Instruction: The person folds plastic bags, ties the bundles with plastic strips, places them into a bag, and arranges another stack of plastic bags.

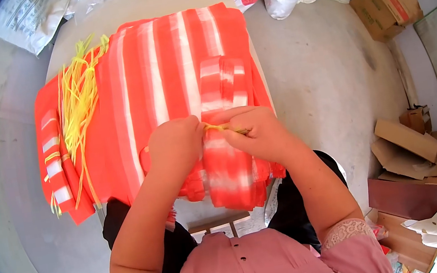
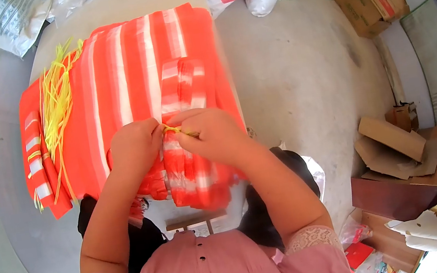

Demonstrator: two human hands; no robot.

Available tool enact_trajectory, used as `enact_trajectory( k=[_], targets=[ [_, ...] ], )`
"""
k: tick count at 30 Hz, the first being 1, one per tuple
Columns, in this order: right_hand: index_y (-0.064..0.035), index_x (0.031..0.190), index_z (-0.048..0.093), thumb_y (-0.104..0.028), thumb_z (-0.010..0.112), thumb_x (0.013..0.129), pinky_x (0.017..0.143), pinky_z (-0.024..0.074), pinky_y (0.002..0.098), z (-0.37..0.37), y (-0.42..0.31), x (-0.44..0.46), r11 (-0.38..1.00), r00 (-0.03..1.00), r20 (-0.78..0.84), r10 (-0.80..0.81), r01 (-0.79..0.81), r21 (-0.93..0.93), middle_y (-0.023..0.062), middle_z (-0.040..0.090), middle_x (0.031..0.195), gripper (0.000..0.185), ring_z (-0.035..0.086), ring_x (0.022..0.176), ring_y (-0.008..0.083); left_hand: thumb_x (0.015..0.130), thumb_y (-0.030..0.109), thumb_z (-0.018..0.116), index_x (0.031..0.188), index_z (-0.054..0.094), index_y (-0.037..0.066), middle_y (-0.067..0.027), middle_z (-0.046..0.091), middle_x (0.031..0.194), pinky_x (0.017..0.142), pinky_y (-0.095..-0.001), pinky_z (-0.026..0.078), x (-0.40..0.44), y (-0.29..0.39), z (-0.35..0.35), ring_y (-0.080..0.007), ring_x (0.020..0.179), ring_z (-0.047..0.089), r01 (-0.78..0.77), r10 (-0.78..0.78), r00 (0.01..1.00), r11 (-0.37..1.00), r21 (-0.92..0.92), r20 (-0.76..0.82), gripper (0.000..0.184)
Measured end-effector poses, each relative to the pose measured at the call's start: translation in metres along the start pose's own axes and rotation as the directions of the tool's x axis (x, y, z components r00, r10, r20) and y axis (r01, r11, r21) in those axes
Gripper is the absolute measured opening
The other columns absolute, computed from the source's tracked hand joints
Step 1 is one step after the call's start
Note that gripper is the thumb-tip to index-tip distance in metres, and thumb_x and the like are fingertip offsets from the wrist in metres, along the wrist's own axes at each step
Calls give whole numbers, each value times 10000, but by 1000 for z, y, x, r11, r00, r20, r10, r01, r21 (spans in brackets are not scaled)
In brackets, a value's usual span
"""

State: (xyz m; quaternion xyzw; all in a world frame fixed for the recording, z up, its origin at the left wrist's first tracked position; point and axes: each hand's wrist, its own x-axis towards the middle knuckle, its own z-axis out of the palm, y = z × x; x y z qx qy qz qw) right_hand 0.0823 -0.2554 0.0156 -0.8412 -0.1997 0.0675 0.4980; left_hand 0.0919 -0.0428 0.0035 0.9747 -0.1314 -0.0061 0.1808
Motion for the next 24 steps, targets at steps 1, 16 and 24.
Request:
enact_trajectory(
  k=[1,16,24],
  targets=[
    [9,750,641,-135,701,923,696,524,390,1,0,2,1000,999,33,0,-1,6,107,729,907,233,662,810,244,947,255,683,853,718,53,-137,702,788,679,-484,538,-1,-1,2,-350,779,689,-19,19,1000,1000,-1,-21,226],
    [-51,886,691,-220,738,895,695,525,420,16,-12,12,963,994,3,112,-107,-246,111,664,900,176,657,790,313,1021,199,690,909,691,-22,28,522,726,613,-282,391,-16,-18,-28,-61,688,432,117,213,933,585,-802,291,248],
    [-56,943,680,-204,671,927,713,512,465,21,-5,13,963,1000,-13,17,-20,-268,110,640,899,149,655,840,340,990,41,637,1139,694,32,-27,608,935,670,-270,449,-9,-14,-19,-99,730,523,72,50,995,279,-958,89,159]
  ],
)
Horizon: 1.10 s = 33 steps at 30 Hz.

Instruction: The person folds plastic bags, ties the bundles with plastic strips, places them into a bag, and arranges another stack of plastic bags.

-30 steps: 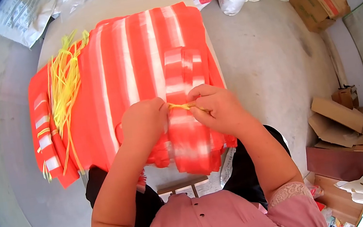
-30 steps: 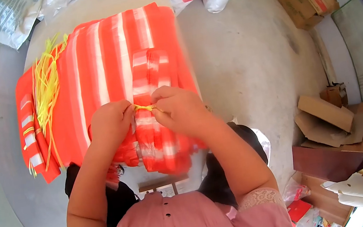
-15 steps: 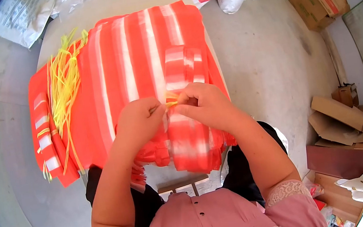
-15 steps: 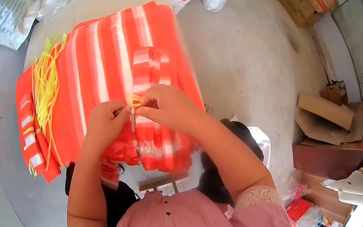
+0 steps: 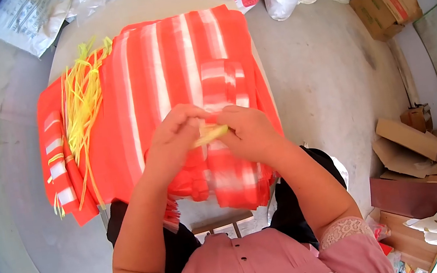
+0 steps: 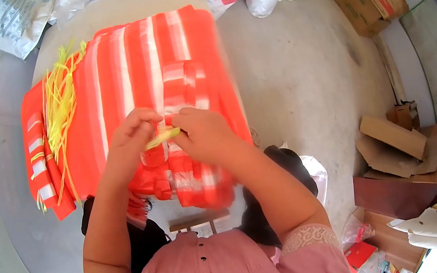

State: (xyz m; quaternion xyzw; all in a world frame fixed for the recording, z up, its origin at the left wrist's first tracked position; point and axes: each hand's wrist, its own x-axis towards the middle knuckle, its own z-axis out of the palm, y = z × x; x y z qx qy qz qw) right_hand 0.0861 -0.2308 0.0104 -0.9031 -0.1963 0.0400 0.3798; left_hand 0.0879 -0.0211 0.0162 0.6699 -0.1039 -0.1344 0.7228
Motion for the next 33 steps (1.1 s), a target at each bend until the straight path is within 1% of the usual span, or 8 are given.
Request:
enact_trajectory(
  k=[5,11,15,20,23,26,29,33],
  targets=[
    [-60,987,688,-232,626,971,738,517,443,3,6,-1,969,994,53,99,-109,222,118,658,915,184,655,858,328,908,16,744,1165,717,18,-63,606,975,673,-277,466,0,-8,15,-142,716,536,-77,99,995,849,523,-15,259],
    [-44,1014,668,-185,652,968,749,530,395,-14,-7,2,892,954,191,233,-288,349,109,690,946,149,680,870,288,953,65,737,1062,739,-2,-18,648,825,640,-270,457,3,-27,17,-85,716,562,42,16,993,879,476,-118,128],
    [-54,1049,671,-99,691,917,764,540,363,-15,-2,4,870,937,227,267,-335,361,107,710,986,141,700,907,265,1009,113,696,994,723,-12,15,646,767,621,-251,440,3,-24,21,-45,705,543,203,-162,968,955,216,-192,129],
    [-59,1092,691,-43,692,893,790,564,385,0,-3,0,987,997,-72,0,11,159,95,704,1028,199,688,939,289,997,84,663,947,689,-5,-1,642,745,590,-272,443,4,-27,19,-86,661,567,160,-112,976,950,268,-186,105],
    [-60,1109,713,-13,693,888,802,571,400,8,5,2,980,961,-202,-188,196,22,91,697,1045,227,675,958,302,941,54,671,898,673,18,-74,637,746,569,-325,461,4,-30,20,-207,643,609,-284,440,898,551,785,17,57],
    [-48,1112,736,8,698,885,812,569,401,8,7,2,967,944,-210,-255,254,-28,100,685,1041,237,666,970,306,893,46,690,869,655,26,-136,616,778,587,-370,485,2,-22,17,-307,687,622,-432,498,814,178,884,297,47],
    [-28,1108,751,20,701,890,817,562,392,10,7,2,975,959,-180,-221,223,-6,116,666,1049,229,657,974,309,902,66,715,905,671,15,-131,640,803,617,-372,504,-1,-12,17,-315,707,633,-386,418,876,313,868,239,67],
    [-1,1119,749,35,695,903,819,553,383,12,7,2,981,972,-173,-156,173,84,130,640,1074,225,644,981,308,942,56,713,970,692,-9,-110,678,844,661,-328,522,-6,-17,23,-241,730,657,-132,235,970,732,669,-65,73]
  ],
)
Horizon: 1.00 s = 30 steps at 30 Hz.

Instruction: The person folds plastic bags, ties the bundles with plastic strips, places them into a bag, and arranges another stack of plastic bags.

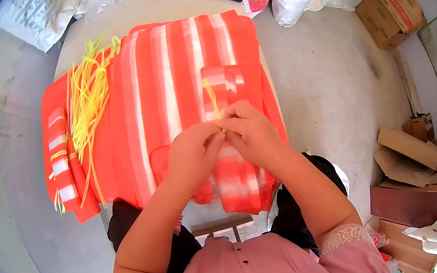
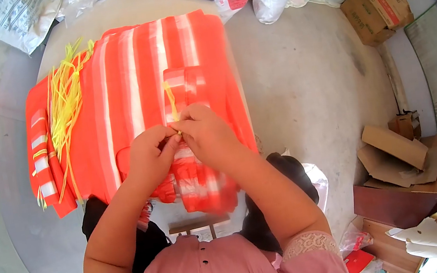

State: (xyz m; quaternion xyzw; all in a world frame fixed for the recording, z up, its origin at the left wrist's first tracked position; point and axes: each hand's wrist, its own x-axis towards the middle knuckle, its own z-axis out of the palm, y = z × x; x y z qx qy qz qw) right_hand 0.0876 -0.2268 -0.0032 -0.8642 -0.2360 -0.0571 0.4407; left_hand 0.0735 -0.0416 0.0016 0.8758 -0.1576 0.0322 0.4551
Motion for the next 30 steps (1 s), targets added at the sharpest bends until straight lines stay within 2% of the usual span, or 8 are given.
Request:
enact_trajectory(
  k=[2,5,12,15,18,21,24,30],
  targets=[
    [2,1122,747,39,690,908,823,552,385,-1,-4,1,999,1000,-3,20,-20,34,133,638,1084,225,643,981,312,963,53,709,1000,702,-15,-102,691,867,681,-309,525,-2,-4,3,-188,749,659,123,-121,992,982,-143,21,78],
    [2,1128,747,47,687,901,826,552,390,0,-5,1,998,999,-10,36,-35,52,134,639,1088,239,644,983,317,978,39,697,1022,701,-21,-96,688,872,700,-295,523,-1,-5,4,-138,766,637,108,-105,994,980,-170,27,74],
    [-17,1167,734,34,692,880,839,552,405,0,3,2,990,990,-47,-130,127,-69,130,681,1030,295,645,955,335,986,46,684,1025,686,-26,-98,683,862,707,-294,517,-1,-6,6,-149,765,631,127,-124,992,981,-146,33,81],
    [-30,1212,692,11,662,908,836,547,387,-4,-10,2,996,998,1,61,-60,-61,97,687,993,309,648,936,278,1012,70,662,1021,672,-24,-80,664,836,694,-290,500,0,-10,9,-136,754,608,144,-145,989,971,-189,10,95],
    [-49,1134,671,-3,670,922,747,498,291,-6,-11,4,786,888,178,425,-459,413,21,643,963,217,590,837,119,1043,97,632,1014,660,-16,-41,635,811,665,-276,477,-1,-13,11,-108,734,574,206,-207,978,943,-261,23,120],
    [-44,1123,676,9,649,933,721,476,276,-10,-6,8,632,869,265,417,-487,603,-14,610,948,200,535,815,58,1067,115,607,1005,655,-4,-3,601,787,620,-256,451,2,-17,11,-77,698,536,274,-257,962,899,-342,94,142],
    [-46,1101,689,2,662,928,714,482,281,-20,-1,10,790,872,387,300,-454,411,-1,606,943,181,551,815,76,1077,122,595,999,657,6,18,578,767,584,-240,430,5,-18,9,-57,665,508,355,-308,934,847,-396,179,153],
    [-39,1041,698,21,671,894,835,518,373,-11,1,4,959,971,180,160,-196,203,106,612,958,160,624,927,284,1074,134,612,989,659,10,27,564,753,573,-236,429,6,-21,8,-43,643,496,387,-332,921,838,-384,205,158]
  ],
)
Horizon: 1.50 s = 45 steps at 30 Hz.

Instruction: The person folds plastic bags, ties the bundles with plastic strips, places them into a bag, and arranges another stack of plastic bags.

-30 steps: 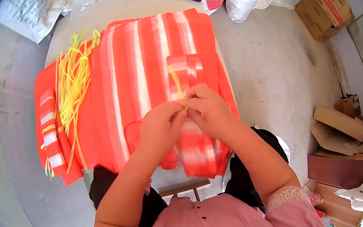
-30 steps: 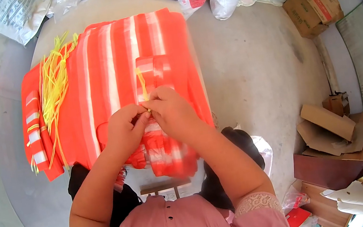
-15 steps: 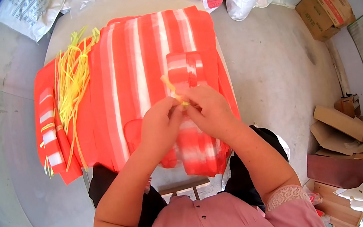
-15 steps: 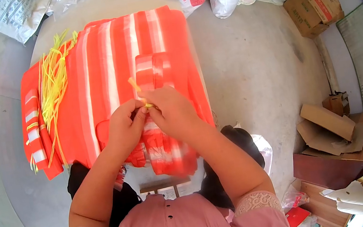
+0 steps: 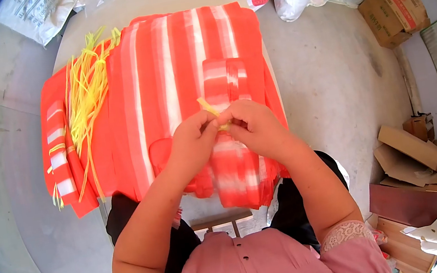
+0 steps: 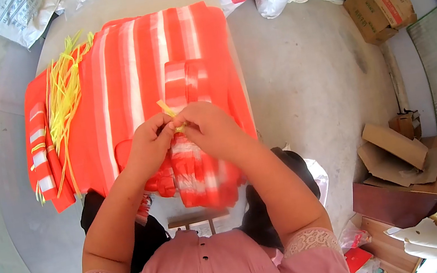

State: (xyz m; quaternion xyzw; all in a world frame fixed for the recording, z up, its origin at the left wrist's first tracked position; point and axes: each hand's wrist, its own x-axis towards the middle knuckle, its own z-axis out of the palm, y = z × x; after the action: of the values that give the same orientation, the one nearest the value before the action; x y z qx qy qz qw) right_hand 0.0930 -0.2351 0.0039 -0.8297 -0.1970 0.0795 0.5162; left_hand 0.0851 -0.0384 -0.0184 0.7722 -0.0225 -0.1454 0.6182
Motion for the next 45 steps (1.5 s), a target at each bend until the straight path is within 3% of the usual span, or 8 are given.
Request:
enact_trajectory(
  k=[5,8,13,27,30,33,39,45],
  targets=[
    [-50,971,705,-3,721,877,864,511,398,-6,5,-7,995,996,-30,-85,84,-47,85,602,1013,107,605,990,298,1011,127,639,928,683,-13,-95,651,773,643,-345,496,-1,8,-6,-179,698,620,69,-68,998,997,35,-18,169],
    [-58,910,704,-4,731,864,873,508,395,-16,8,-15,979,987,-3,-158,156,-135,82,591,1045,76,596,1023,287,1016,102,630,996,681,8,-135,663,786,659,-400,521,4,-2,-11,-300,684,640,-284,439,893,722,631,-101,109],
    [-66,1094,681,-36,753,871,872,515,380,-27,17,-22,986,990,-40,-133,129,-101,70,601,1089,237,599,1050,268,972,134,680,1161,631,17,-175,699,890,704,-443,536,-3,13,-12,-374,752,660,-108,277,950,727,678,-146,227],
    [-79,1603,348,-239,653,1009,838,532,358,-42,-19,-15,859,895,-6,447,-430,-277,80,694,946,687,668,897,205,976,39,699,1191,607,8,-67,652,1116,786,-278,554,-39,18,-8,-134,886,662,34,-38,999,992,118,39,235],
    [-76,1607,351,-225,649,1008,867,534,374,-48,-24,-17,891,900,72,429,-435,129,98,714,1042,685,682,950,200,1049,200,658,1269,579,16,-74,649,1201,903,-319,560,-36,5,-12,-170,1024,685,98,-96,984,995,-3,150,298],
    [-66,1595,366,-182,632,1014,897,533,369,-40,-37,-26,669,996,81,35,-84,739,116,710,1162,650,687,998,205,1082,424,586,1397,536,48,-106,645,1316,1027,-390,536,-41,2,-16,-220,1201,664,350,-217,931,759,-550,293,493],
    [-94,1674,181,-120,637,1012,1005,511,364,-32,-15,-13,958,953,-127,274,-282,-49,155,645,1359,805,646,1193,246,1089,483,519,1486,506,-4,-175,624,1427,1072,-461,527,-49,19,-8,-284,1281,635,527,-199,843,490,-695,499,628],
    [-98,1680,150,-59,709,953,1078,485,389,-15,-16,-11,758,928,12,371,-311,573,170,549,1471,918,605,1270,240,1048,428,611,1498,478,5,-162,593,1453,1050,-466,543,-40,1,1,-285,1276,626,596,-200,800,373,-711,566,631]
  ],
)
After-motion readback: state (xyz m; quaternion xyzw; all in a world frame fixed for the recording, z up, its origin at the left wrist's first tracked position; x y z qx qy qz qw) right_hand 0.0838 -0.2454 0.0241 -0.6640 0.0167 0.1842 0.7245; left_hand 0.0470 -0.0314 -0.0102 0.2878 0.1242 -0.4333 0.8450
